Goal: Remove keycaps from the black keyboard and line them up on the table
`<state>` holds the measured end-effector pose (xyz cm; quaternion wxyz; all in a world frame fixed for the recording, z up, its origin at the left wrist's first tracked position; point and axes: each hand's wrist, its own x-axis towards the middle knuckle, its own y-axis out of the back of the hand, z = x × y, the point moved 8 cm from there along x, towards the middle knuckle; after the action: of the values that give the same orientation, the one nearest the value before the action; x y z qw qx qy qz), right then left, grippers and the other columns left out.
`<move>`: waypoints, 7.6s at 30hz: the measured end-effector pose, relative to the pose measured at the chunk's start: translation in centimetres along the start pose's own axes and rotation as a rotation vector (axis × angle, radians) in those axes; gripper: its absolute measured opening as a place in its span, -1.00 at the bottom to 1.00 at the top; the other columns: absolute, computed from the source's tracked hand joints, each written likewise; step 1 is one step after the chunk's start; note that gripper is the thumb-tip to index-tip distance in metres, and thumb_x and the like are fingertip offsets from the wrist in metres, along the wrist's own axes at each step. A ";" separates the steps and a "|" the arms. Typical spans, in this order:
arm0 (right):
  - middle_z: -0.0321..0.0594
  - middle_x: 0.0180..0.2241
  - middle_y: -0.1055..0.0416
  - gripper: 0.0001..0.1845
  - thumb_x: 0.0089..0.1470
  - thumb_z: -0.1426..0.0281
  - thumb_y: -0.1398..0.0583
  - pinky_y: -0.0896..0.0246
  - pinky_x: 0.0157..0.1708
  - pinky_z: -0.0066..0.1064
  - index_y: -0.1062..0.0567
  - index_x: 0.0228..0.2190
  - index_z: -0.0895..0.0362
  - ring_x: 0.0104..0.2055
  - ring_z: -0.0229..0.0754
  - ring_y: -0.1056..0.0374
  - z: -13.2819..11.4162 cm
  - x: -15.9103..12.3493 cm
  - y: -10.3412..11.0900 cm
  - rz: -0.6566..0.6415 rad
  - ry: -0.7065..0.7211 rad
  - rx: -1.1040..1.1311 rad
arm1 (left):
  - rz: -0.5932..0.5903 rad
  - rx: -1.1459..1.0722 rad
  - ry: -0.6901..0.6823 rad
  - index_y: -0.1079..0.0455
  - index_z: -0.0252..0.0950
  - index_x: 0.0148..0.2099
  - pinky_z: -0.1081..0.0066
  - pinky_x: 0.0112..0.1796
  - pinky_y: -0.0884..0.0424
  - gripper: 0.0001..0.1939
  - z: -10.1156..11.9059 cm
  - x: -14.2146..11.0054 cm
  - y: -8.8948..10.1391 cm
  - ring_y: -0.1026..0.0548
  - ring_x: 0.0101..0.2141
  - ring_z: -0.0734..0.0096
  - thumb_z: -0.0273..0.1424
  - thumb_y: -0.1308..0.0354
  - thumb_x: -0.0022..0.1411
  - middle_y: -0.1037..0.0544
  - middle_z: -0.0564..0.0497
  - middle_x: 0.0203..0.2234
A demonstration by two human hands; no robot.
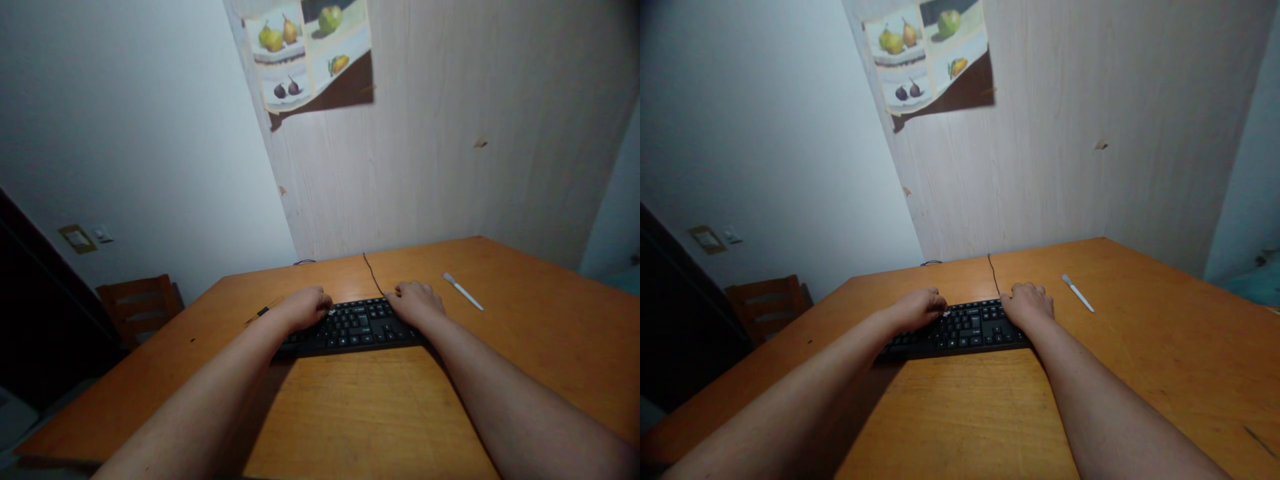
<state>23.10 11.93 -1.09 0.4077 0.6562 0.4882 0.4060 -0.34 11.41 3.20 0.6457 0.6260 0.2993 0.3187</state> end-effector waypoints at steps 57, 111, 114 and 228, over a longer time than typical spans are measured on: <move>0.11 -0.10 -0.43 -0.39 0.11 0.01 0.04 -0.19 -0.12 0.00 -0.54 -0.09 0.13 -0.01 0.25 -0.27 0.8 1.1 -1.3 -0.005 0.043 -0.083 | 0.045 -0.173 0.573 -0.50 -0.30 -0.31 0.51 -0.53 -0.19 -0.83 -14.5 -9.6 0.2 -0.34 -0.64 0.49 -0.43 -0.11 0.04 -0.46 0.04 -0.64; 0.07 -0.12 -0.47 -0.28 0.08 -0.14 0.12 -0.26 -0.13 0.05 -0.57 -0.13 0.03 -0.03 0.25 -0.33 1.4 2.1 -2.2 -0.056 0.119 -0.139 | 0.419 -0.061 0.491 -0.50 -0.20 -0.19 0.42 -0.24 -0.31 -0.78 -8.9 -17.9 -1.5 -0.43 -0.26 0.33 -0.41 -0.05 0.20 -0.46 -0.01 -0.29; 0.09 -0.13 -0.48 -0.28 0.07 -0.14 0.11 -0.26 -0.14 0.07 -0.57 -0.14 0.04 -0.03 0.28 -0.33 1.5 2.2 -2.2 -0.038 0.128 -0.137 | 0.392 -0.067 0.471 -0.50 -0.20 -0.18 0.41 -0.21 -0.32 -0.79 -8.4 -18.3 -1.4 -0.43 -0.25 0.33 -0.40 -0.05 0.20 -0.47 -0.01 -0.29; 0.05 -0.08 -0.44 -0.34 0.11 -0.09 0.08 -0.21 -0.08 0.02 -0.56 -0.12 0.04 0.03 0.22 -0.27 0.3 1.0 -1.4 -0.079 0.068 -0.142 | 0.237 0.100 0.355 -0.48 -0.28 -0.25 0.34 -0.26 -0.42 -0.77 4.2 -4.2 -1.3 -0.51 -0.25 0.20 -0.45 0.02 0.18 -0.52 -0.14 -0.26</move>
<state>23.09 13.11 -2.40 0.4522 0.5916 0.4974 0.4451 0.44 5.51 2.05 0.5088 0.6223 0.3480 0.4824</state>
